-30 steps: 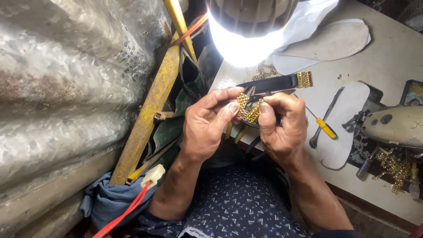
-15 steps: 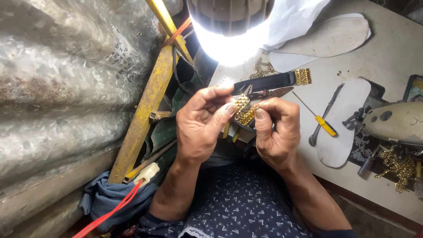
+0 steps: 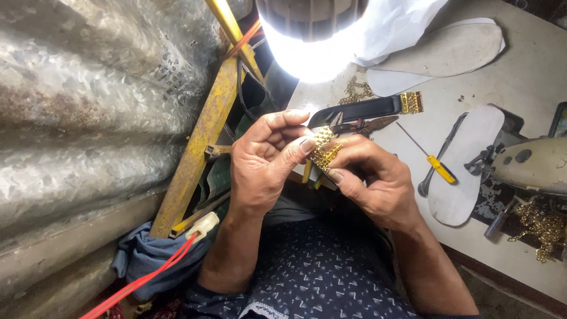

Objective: Attaching gold decorative elements to a black leather belt using pliers at a repair bench.

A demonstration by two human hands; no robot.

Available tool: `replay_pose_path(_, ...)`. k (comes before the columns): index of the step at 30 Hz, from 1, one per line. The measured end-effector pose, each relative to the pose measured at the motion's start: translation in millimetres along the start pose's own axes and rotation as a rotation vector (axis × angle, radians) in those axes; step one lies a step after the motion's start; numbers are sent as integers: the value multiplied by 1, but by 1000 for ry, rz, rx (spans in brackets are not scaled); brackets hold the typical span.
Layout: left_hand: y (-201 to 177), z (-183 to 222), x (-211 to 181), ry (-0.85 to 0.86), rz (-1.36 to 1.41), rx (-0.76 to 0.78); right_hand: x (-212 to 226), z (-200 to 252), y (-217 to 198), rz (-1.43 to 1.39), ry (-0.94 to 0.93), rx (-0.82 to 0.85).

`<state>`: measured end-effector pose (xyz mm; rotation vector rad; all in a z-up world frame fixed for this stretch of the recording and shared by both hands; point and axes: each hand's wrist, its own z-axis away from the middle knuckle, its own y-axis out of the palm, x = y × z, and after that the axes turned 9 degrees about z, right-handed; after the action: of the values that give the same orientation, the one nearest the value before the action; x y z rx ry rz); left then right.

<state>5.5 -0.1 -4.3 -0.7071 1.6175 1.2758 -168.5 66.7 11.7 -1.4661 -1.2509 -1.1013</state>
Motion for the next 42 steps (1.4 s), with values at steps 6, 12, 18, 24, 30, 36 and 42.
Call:
replay_pose_path(6,-2,8,-3,-2,-59,-9,-1,3,-2,50,64,39)
replay_pose_path(12,-15,9,15,-45,23,-23,-10,1,-3,142,217,117)
replay_pose_path(18,-28,10,34,-114,130,-28,-15,3,6,126,330,89)
replay_pose_path(24,-25,11,31,-104,125,-24,-11,2,19,79,317,6)
replay_pose_path(30,-31,27,36,-161,-10,-54,-27,8,14,76,268,-52)
replay_pose_path(36,-21,26,37,-222,18,-47,-13,8,23,190,147,-44)
replay_pose_path(42,-15,26,30,-221,50,-77,-3,11,17,407,2,-20)
